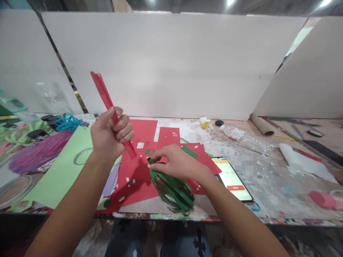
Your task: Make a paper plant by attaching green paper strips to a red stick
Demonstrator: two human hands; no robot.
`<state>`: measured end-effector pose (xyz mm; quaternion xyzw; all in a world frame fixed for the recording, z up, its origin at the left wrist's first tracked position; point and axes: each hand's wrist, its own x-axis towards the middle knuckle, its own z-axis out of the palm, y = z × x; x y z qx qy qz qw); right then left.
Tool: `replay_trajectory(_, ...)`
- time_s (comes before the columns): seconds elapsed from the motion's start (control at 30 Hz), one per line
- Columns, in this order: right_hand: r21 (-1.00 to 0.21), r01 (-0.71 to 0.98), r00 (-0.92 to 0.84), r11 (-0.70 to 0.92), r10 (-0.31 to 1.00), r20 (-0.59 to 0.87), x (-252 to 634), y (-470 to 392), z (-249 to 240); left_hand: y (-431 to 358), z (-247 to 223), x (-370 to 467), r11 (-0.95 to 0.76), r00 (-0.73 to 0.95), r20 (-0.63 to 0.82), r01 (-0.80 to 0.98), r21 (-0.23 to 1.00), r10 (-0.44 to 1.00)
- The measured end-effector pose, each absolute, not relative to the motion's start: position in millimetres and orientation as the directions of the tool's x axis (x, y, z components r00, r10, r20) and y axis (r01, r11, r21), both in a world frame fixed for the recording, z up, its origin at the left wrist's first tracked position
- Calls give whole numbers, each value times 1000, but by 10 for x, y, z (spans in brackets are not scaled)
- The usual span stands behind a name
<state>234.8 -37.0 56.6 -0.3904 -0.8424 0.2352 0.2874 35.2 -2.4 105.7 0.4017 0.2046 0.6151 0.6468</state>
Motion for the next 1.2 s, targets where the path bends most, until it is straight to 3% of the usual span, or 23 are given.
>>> replay_trajectory(0.2, -581, 453, -446, 676, 737, 508, 2315, -358, 1065, -183, 1581, 431, -214, 117, 400, -693, 688, 909)
replay_trajectory(0.47, -176, 479, -460, 860, 417, 784, 2204, -163, 986, -137, 1600, 387, -226, 206, 489, -693, 684, 847)
replay_trajectory(0.57, -95, 476, -459, 874, 339, 821, 2194, -93, 972, -94, 1584, 368, -217, 199, 485, -708, 672, 852)
replay_trajectory(0.7, -86, 463, -442, 882, 314, 841, 2186, -42, 948, -104, 1595, 349, -214, 207, 482, -702, 680, 851)
replay_trajectory(1.0, -229, 331, -455, 915, 368, 811, 2138, -71, 972, -170, 1645, 366, -223, 179, 425, -641, 735, 887)
replay_trajectory(1.2, -224, 280, -421, 933, 329, 845, 2097, -160, 991, -258, 1682, 338, -233, 194, 426, -607, 760, 884)
